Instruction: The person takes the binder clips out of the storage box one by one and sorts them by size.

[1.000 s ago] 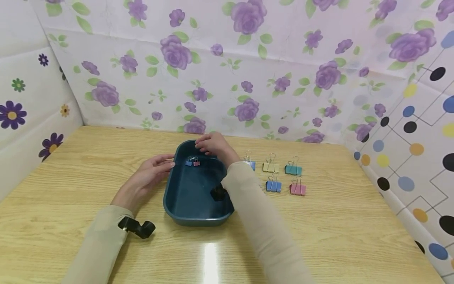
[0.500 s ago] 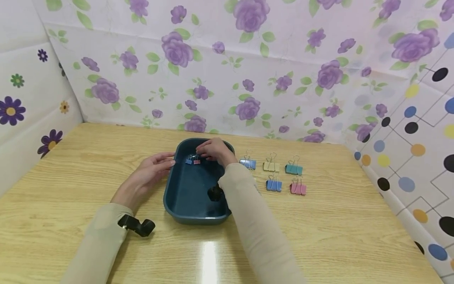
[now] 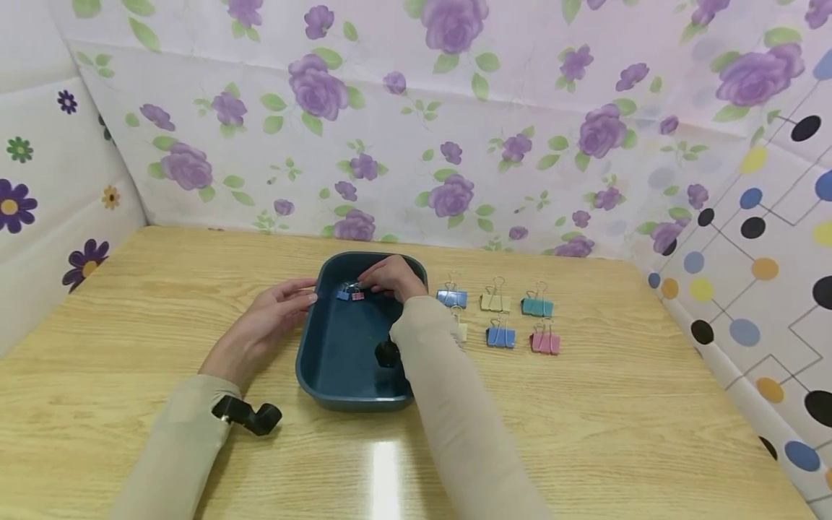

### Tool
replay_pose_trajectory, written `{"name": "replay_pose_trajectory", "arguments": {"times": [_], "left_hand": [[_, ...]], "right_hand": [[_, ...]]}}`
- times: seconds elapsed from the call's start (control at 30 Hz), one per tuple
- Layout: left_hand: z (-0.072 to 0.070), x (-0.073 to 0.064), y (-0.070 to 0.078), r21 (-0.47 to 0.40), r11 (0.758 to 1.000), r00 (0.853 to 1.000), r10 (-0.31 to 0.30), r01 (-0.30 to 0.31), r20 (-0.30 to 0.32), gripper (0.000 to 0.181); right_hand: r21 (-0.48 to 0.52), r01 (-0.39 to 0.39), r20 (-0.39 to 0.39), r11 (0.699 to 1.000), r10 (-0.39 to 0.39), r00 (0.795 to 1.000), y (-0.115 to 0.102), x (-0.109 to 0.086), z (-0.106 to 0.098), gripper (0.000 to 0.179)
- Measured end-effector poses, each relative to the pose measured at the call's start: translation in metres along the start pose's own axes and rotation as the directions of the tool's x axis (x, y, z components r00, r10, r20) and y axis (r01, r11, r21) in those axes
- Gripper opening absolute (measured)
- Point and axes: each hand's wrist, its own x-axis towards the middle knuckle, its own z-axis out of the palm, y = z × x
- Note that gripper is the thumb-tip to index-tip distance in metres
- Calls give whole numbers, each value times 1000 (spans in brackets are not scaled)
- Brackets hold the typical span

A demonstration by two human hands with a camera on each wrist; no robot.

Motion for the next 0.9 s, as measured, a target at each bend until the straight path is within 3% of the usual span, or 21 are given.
{"name": "replay_pose_trajectory", "arguments": {"times": [0.2, 0.37, 0.67, 0.9], "left_hand": [[0, -1, -1, -20, 1000, 1000, 21, -21, 10, 53], [0, -1, 0, -22, 1000, 1000, 18, -18, 11, 54], [3, 1, -2, -16, 1000, 1000, 4, -3, 10, 53], [2, -2, 0, -45, 999, 1000, 16, -15, 21, 54]], "right_hand": [[-66, 1, -25, 998, -3, 1000, -2, 2, 5, 14], [-60, -5, -32, 998, 3, 999, -2, 4, 5, 11], [-31, -8, 29, 999, 9, 1000, -3, 5, -2, 15], [-86, 24, 71, 996, -18, 997, -24, 4, -5, 14]]}}
